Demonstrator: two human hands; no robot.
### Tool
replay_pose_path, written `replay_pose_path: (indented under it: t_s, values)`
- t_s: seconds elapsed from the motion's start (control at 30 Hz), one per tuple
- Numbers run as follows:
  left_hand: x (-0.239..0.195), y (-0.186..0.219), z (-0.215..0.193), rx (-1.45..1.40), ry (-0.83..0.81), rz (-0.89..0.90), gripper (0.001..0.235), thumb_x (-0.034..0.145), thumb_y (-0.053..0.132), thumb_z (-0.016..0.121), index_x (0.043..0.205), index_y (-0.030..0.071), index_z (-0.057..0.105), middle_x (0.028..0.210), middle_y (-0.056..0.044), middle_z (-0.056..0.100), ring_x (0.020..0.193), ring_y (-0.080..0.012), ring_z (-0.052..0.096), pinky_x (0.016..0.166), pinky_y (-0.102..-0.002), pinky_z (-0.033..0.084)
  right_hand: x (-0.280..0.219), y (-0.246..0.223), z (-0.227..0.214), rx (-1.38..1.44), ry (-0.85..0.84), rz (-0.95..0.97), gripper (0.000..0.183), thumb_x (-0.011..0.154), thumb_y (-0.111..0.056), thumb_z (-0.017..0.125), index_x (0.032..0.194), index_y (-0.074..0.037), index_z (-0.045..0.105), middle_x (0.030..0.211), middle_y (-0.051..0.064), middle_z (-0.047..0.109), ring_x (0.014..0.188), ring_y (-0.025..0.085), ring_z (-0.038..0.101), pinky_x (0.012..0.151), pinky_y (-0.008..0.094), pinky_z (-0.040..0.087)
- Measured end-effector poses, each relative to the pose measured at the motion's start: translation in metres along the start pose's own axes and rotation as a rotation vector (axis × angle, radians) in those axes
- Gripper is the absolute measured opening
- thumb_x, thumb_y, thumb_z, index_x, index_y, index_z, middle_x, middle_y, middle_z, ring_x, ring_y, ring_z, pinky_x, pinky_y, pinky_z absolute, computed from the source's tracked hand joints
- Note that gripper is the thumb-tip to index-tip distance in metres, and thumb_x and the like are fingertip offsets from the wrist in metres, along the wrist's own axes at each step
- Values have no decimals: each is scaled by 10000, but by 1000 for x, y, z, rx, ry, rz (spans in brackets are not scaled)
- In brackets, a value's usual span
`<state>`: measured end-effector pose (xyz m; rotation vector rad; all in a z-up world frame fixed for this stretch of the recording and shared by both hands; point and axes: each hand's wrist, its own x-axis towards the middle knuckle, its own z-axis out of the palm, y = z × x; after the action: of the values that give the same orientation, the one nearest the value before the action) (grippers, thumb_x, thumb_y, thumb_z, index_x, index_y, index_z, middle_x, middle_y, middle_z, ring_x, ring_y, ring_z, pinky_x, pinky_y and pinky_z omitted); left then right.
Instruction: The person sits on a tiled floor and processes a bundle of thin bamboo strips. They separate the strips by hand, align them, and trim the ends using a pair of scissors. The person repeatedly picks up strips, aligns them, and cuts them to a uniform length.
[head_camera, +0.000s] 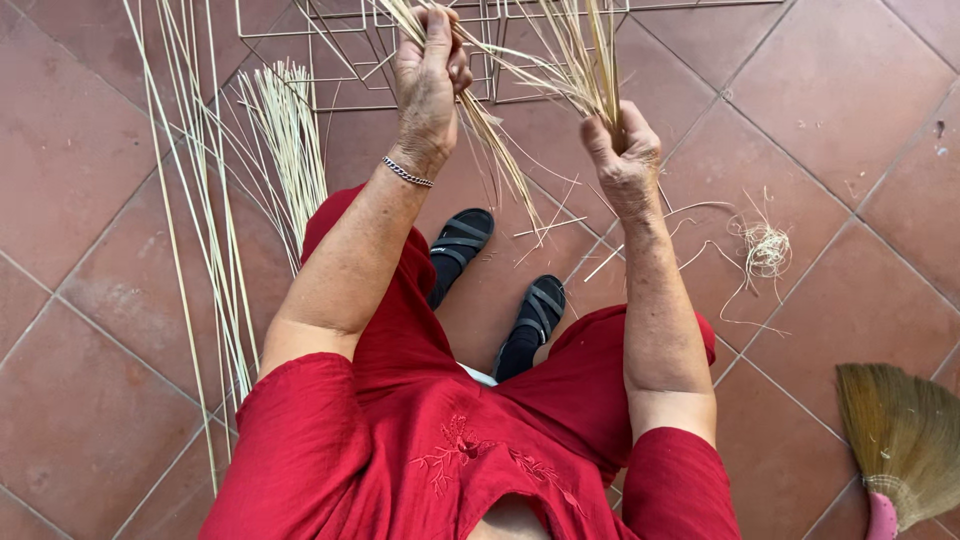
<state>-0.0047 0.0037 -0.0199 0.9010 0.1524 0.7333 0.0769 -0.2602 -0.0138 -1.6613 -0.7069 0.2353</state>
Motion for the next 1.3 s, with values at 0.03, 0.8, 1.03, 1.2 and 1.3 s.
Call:
replay_pose_path:
  t_s: [0.03, 0.8, 1.03, 1.2, 1.3]
  values:
    - [0, 1, 0, -2, -6, 0, 196, 1105, 309, 571, 1046, 124, 603, 845, 45, 533, 655, -36, 424, 549, -213, 358, 1, -2, -1, 22, -11, -15, 200, 1078, -205, 733, 1109, -22, 658, 816, -75, 520, 713, 20, 436, 605, 208, 364]
    - [12, -12, -38, 1, 114, 95, 238, 1117, 293, 539, 1015, 78, 548, 822, 19, 527, 673, -68, 463, 578, -249, 427, 13, 3, -17, 66, 46, 136, 272, 1131, -296, 615, 1054, -40, 666, 708, 22, 639, 575, 93, 601, 466, 217, 413]
    - [41, 33, -78, -27, 443, 94, 254, 1048, 245, 503, 1176, 27, 484, 940, -117, 669, 790, -217, 698, 687, -395, 657, 9, 20, -56, -169, 133, 143, 223, 1124, -277, 603, 1056, -76, 672, 771, -11, 724, 698, 84, 746, 499, 195, 536]
    - [45, 83, -115, -81, 365, 196, 234, 1000, 301, 508, 1137, 114, 479, 878, -104, 653, 677, -231, 693, 626, -425, 652, 2, 43, -98, -59, 224, 129, 210, 1154, -242, 646, 1067, -55, 687, 696, 8, 618, 554, 77, 569, 450, 228, 404]
    - [47, 76, -132, -89, 288, 249, 285, 1065, 343, 538, 991, 70, 507, 786, -54, 581, 634, -163, 579, 568, -375, 545, 1, 34, -106, 131, 212, 142, 175, 1139, -227, 654, 1107, -57, 675, 675, 6, 596, 498, 63, 469, 426, 225, 302]
